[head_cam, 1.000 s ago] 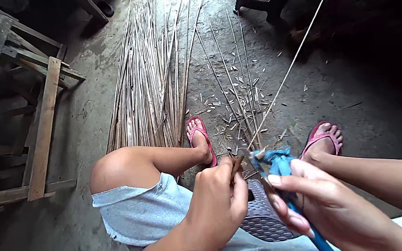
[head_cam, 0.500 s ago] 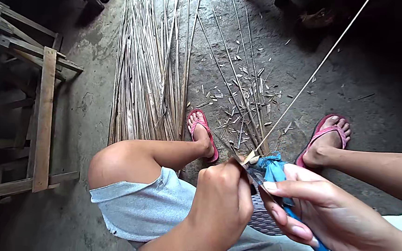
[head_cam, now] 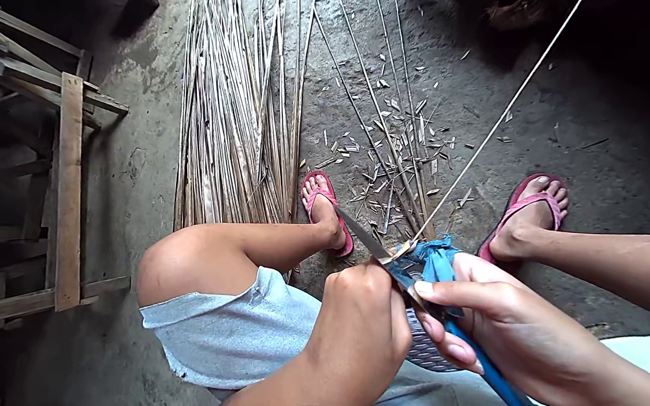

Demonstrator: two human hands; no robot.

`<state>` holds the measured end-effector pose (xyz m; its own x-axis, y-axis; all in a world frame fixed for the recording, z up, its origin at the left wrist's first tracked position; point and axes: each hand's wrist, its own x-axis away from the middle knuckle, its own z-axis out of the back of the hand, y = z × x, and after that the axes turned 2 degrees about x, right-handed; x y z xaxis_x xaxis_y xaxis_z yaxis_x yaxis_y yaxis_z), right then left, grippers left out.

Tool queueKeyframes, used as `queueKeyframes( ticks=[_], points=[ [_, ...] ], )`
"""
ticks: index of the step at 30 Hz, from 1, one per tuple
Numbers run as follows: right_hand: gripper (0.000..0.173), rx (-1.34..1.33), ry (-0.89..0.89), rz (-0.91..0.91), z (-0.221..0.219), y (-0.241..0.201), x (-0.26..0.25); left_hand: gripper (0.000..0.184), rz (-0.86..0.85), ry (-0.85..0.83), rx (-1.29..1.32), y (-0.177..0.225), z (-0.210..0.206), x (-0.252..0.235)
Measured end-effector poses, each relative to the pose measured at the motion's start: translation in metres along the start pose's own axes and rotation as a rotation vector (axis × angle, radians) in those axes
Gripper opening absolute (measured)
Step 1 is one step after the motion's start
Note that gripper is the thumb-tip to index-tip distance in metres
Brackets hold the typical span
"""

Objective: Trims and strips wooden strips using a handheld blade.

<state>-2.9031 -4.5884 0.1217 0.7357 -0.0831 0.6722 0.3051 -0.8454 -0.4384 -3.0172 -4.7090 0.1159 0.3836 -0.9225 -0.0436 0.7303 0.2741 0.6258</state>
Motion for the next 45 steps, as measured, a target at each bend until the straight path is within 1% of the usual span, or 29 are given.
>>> queueKeyframes(
  ticks=[3, 6, 8, 10, 13, 16, 19, 22, 24, 26, 27, 28, 30, 32, 34, 35, 38, 39, 41, 43, 45],
  points=[
    [0.019, -0.016, 0.028, 0.011, -0.002, 0.002, -0.003, 0.018, 0.008, -0.024, 0.015, 0.000, 0.000, 0.001],
    [0.016, -0.059, 0.094, 0.014, -0.005, 0.001, -0.007, 0.019, -0.011, -0.068, 0.056, 0.005, -0.003, 0.003],
    [0.017, -0.064, 0.096, 0.031, -0.005, 0.000, -0.009, 0.019, -0.011, -0.061, 0.078, 0.004, -0.004, 0.003],
    [0.015, -0.018, 0.083, 0.073, -0.003, -0.002, -0.009, 0.017, -0.008, -0.039, 0.104, 0.002, -0.003, 0.002],
    [0.014, 0.096, 0.125, 0.141, 0.000, -0.002, -0.010, 0.014, -0.001, -0.028, 0.091, 0.000, -0.004, 0.002],
    [0.013, 0.174, 0.175, 0.205, 0.002, 0.002, -0.009, 0.017, 0.032, -0.040, 0.082, 0.000, -0.005, 0.002],
    [0.016, 0.252, 0.260, 0.282, 0.001, 0.009, -0.007, 0.018, 0.047, -0.062, 0.108, 0.000, -0.007, 0.003],
    [0.011, 0.318, 0.373, 0.343, 0.002, 0.016, -0.005, 0.017, 0.066, -0.075, 0.115, 0.000, -0.010, 0.003],
    [0.006, 0.434, 0.514, 0.430, 0.013, 0.017, -0.003, 0.020, 0.121, -0.046, 0.111, -0.001, -0.007, 0.002],
    [0.008, 0.452, 0.649, 0.511, 0.035, 0.007, 0.000, 0.022, 0.199, -0.012, 0.158, -0.007, -0.001, 0.000],
    [0.008, 0.432, 0.668, 0.552, 0.045, 0.000, 0.003, 0.024, 0.230, -0.022, 0.230, -0.011, 0.002, -0.001],
    [0.010, 0.416, 0.640, 0.585, 0.051, -0.004, 0.007, 0.026, 0.253, -0.045, 0.309, -0.013, 0.004, -0.002],
    [0.013, 0.397, 0.482, 0.564, 0.051, -0.009, 0.016, 0.029, 0.289, -0.098, 0.434, -0.012, 0.005, -0.004],
    [0.018, 0.339, 0.315, 0.466, 0.043, -0.008, 0.022, 0.026, 0.327, -0.149, 0.507, -0.009, 0.007, -0.005],
    [0.021, 0.197, 0.179, 0.374, 0.038, -0.002, 0.022, 0.021, 0.368, -0.196, 0.584, -0.005, 0.010, -0.005],
    [0.021, 0.126, 0.117, 0.345, 0.037, 0.001, 0.021, 0.021, 0.370, -0.228, 0.607, -0.003, 0.012, -0.005],
    [0.021, 0.024, -0.051, 0.293, 0.037, 0.005, 0.018, 0.032, 0.284, -0.309, 0.532, -0.005, 0.013, -0.006],
    [0.022, 0.030, -0.092, 0.259, 0.036, 0.005, 0.019, 0.034, 0.246, -0.292, 0.467, -0.005, 0.011, -0.005],
    [0.023, 0.063, -0.159, 0.158, 0.030, 0.004, 0.021, 0.027, 0.163, -0.213, 0.333, -0.004, 0.005, -0.003],
    [0.025, 0.055, -0.134, 0.063, 0.021, 0.004, 0.023, 0.021, 0.117, -0.148, 0.253, -0.005, 0.002, -0.002],
    [0.024, 0.024, -0.072, 0.011, 0.014, 0.005, 0.024, 0.020, 0.098, -0.107, 0.199, -0.006, 0.001, 0.000]
  ],
)
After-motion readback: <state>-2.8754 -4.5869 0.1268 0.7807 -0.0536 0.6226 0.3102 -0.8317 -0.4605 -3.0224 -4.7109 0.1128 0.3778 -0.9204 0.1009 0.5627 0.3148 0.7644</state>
